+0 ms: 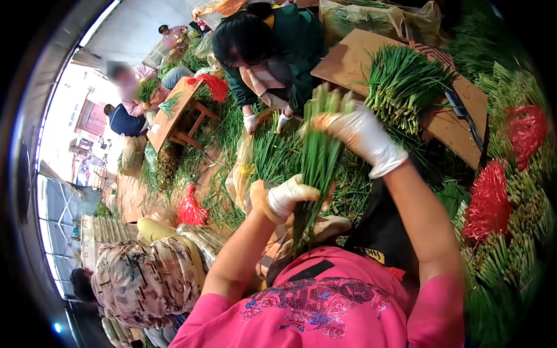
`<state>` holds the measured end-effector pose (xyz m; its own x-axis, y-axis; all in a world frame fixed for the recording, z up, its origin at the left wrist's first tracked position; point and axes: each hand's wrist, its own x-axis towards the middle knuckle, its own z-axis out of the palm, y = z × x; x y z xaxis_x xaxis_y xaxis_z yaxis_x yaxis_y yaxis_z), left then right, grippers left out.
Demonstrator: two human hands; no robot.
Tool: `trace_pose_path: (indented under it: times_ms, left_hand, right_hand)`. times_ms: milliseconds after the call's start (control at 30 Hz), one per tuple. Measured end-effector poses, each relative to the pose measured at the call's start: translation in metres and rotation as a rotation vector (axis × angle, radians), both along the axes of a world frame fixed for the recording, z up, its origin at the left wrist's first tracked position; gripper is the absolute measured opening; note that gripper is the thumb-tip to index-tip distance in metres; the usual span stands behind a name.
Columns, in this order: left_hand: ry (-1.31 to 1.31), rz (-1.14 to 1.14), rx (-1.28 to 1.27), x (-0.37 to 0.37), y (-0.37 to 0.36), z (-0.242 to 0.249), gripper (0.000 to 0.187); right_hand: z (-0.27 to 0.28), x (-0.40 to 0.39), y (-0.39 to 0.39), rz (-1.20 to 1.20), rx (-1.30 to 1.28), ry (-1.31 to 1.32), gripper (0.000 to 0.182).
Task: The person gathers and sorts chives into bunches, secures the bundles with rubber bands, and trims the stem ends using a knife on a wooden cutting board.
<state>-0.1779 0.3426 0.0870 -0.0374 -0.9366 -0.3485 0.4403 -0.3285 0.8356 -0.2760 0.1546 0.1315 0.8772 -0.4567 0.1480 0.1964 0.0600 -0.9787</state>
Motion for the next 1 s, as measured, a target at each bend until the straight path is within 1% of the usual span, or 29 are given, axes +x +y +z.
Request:
trace_pose_path:
  times_ms: [33, 67, 100, 133, 200, 233, 267, 333, 400, 433, 467, 500, 533, 567, 600, 633, 667, 733, 767, 800, 833, 867, 900, 933, 967, 1000]
  left_hand:
    - [0.075, -0.026, 0.109, 0.005, 0.008, -0.005, 0.034]
    - [-0.135, 0.001, 0.129, 0.017, 0.016, -0.028, 0.029]
    - [-0.2, 0.019, 0.264, 0.025, 0.026, -0.034, 0.027]
    - [-0.473, -0.109, 0.325, 0.045, 0.034, -0.048, 0.025]
    - [-0.343, 0.021, 0.434, 0.076, 0.061, -0.064, 0.026]
    - [-0.425, 0.09, 0.409, 0.084, 0.068, -0.057, 0.029]
    - [-0.463, 0.125, 0.324, 0.099, 0.076, -0.064, 0.033]
    - [-0.417, 0.347, 0.228, 0.1, 0.072, -0.043, 0.034]
    - [-0.559, 0.386, -0.024, 0.114, 0.059, -0.032, 0.037]
    - [-0.719, 0.415, -0.021, 0.109, 0.044, -0.015, 0.04]
    - [-0.82, 0.425, -0.162, 0.109, 0.03, -0.006, 0.044]
    - [-0.903, 0.438, -0.199, 0.09, 0.011, 0.025, 0.047]
    - [-0.995, 0.425, -0.356, 0.075, -0.005, 0.045, 0.052]
    - [-0.869, 0.348, -0.425, 0.059, -0.02, 0.064, 0.062]
    - [-0.698, 0.273, -0.398, 0.047, -0.033, 0.073, 0.078]
    - [-0.593, 0.243, -0.478, 0.038, -0.05, 0.063, 0.09]
    - [-0.382, 0.221, -0.554, 0.03, -0.068, 0.049, 0.086]
    - [-0.063, 0.02, -0.385, 0.016, -0.075, 0.04, 0.077]
    - [0.07, 0.025, -0.354, 0.004, -0.072, 0.042, 0.071]
    - [0.204, 0.03, -0.321, -0.007, -0.068, 0.049, 0.065]
    - [0.223, 0.016, -0.294, 0.001, -0.07, 0.038, 0.056]
    - [0.233, 0.118, -0.175, 0.004, -0.064, 0.034, 0.049]
    - [0.311, 0.186, -0.174, 0.01, -0.064, 0.019, 0.042]
    - [0.386, 0.259, -0.174, 0.014, -0.065, 0.012, 0.035]
    - [0.429, 0.341, -0.168, 0.018, -0.062, 0.008, 0.033]
    - [0.463, 0.412, -0.193, 0.018, -0.059, 0.013, 0.033]
  right_hand:
    - [-0.002, -0.003, -0.021, -0.141, -0.076, -0.067, 0.022]
    - [-0.003, -0.01, -0.041, -0.287, -0.155, -0.135, 0.022]
    - [0.009, -0.025, -0.054, -0.324, -0.015, -0.074, 0.025]
    - [0.02, -0.039, -0.066, -0.364, 0.124, -0.014, 0.028]
    - [0.018, -0.059, -0.091, -0.384, 0.274, -0.09, 0.033]
    - [0.027, -0.065, -0.093, -0.442, 0.257, -0.088, 0.033]
    - [0.024, -0.07, -0.1, -0.423, 0.271, -0.091, 0.033]
    - [0.025, -0.074, -0.099, -0.401, 0.258, -0.05, 0.031]
    - [-0.004, -0.067, -0.118, -0.477, 0.205, -0.1, 0.028]
    - [-0.002, -0.062, -0.107, -0.47, 0.24, -0.108, 0.027]
    - [0.002, -0.056, -0.097, -0.424, 0.232, -0.068, 0.026]
    - [0.01, -0.05, -0.081, -0.366, 0.216, -0.046, 0.026]
    - [0.016, -0.042, -0.067, -0.307, 0.2, -0.025, 0.026]
    - [0.013, -0.032, -0.061, -0.255, 0.098, 0.001, 0.032]
    - [0.013, -0.025, -0.052, -0.137, 0.046, -0.029, 0.025]
    - [0.015, -0.018, -0.04, -0.096, 0.051, -0.049, 0.025]
    - [0.018, -0.011, -0.027, -0.058, 0.057, -0.069, 0.024]
    - [0.028, -0.001, -0.004, -0.023, 0.094, -0.115, 0.023]
    - [0.028, 0.001, -0.002, 0.031, 0.184, 0.026, 0.024]
    - [0.021, 0.008, -0.003, 0.035, 0.168, 0.003, 0.03]
    - [0.02, 0.009, -0.008, -0.044, -0.004, 0.035, 0.036]
    - [0.02, 0.009, -0.01, -0.121, -0.177, 0.069, 0.043]
    - [0.025, 0.005, -0.004, -0.175, -0.082, -0.003, 0.047]
    - [0.018, 0.005, -0.01, -0.229, -0.154, -0.11, 0.048]
    - [0.015, -0.001, -0.012, -0.261, -0.302, -0.145, 0.045]
    - [0.023, -0.01, -0.003, -0.289, -0.449, -0.181, 0.043]
